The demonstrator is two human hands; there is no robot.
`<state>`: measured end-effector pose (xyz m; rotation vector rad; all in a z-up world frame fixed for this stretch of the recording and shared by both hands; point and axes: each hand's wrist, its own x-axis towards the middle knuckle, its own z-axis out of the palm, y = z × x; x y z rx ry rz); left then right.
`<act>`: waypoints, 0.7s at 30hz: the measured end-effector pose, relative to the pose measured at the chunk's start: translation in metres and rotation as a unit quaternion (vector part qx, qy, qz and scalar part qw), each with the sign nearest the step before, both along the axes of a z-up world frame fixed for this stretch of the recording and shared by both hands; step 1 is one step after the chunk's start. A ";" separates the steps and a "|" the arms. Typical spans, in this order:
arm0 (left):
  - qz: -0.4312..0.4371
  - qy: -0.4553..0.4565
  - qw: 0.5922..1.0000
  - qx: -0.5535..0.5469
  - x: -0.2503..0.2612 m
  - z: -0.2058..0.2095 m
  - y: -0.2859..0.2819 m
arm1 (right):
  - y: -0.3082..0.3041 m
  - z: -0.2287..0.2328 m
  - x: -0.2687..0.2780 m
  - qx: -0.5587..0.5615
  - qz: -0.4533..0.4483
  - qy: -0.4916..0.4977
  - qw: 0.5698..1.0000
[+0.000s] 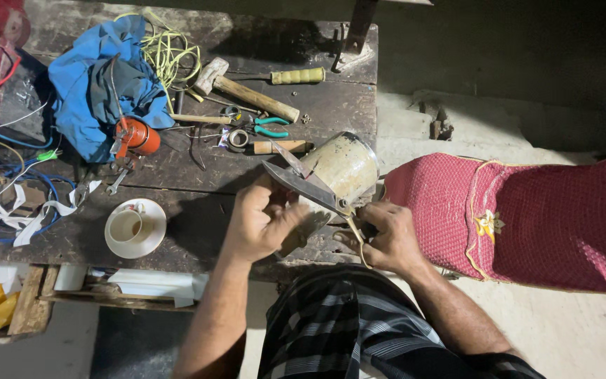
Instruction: The person assembles an electrical motor by attaching a terminal box to the motor housing, securing it with a hammer, and trimming excess wire with shears. The person then inspects the internal windings and handles additional wires on the workbench.
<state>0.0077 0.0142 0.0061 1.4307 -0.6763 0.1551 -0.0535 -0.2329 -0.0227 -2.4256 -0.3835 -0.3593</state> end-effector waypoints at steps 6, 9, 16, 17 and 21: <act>0.077 -0.035 0.996 0.032 0.005 -0.007 -0.011 | -0.001 0.003 0.005 -0.003 0.014 -0.052 0.999; 0.113 -0.077 0.990 0.046 0.003 -0.010 -0.016 | 0.001 0.004 0.004 0.003 0.000 -0.036 0.999; 0.149 -0.088 0.984 0.049 0.003 -0.005 -0.016 | 0.008 0.002 0.008 0.023 -0.015 -0.057 0.998; 0.159 -0.089 0.982 0.055 0.002 -0.005 -0.017 | 0.009 0.003 0.008 0.016 -0.017 -0.066 0.998; 0.196 -0.128 0.970 0.057 0.004 -0.006 -0.019 | 0.012 0.004 0.010 0.017 -0.009 -0.093 0.996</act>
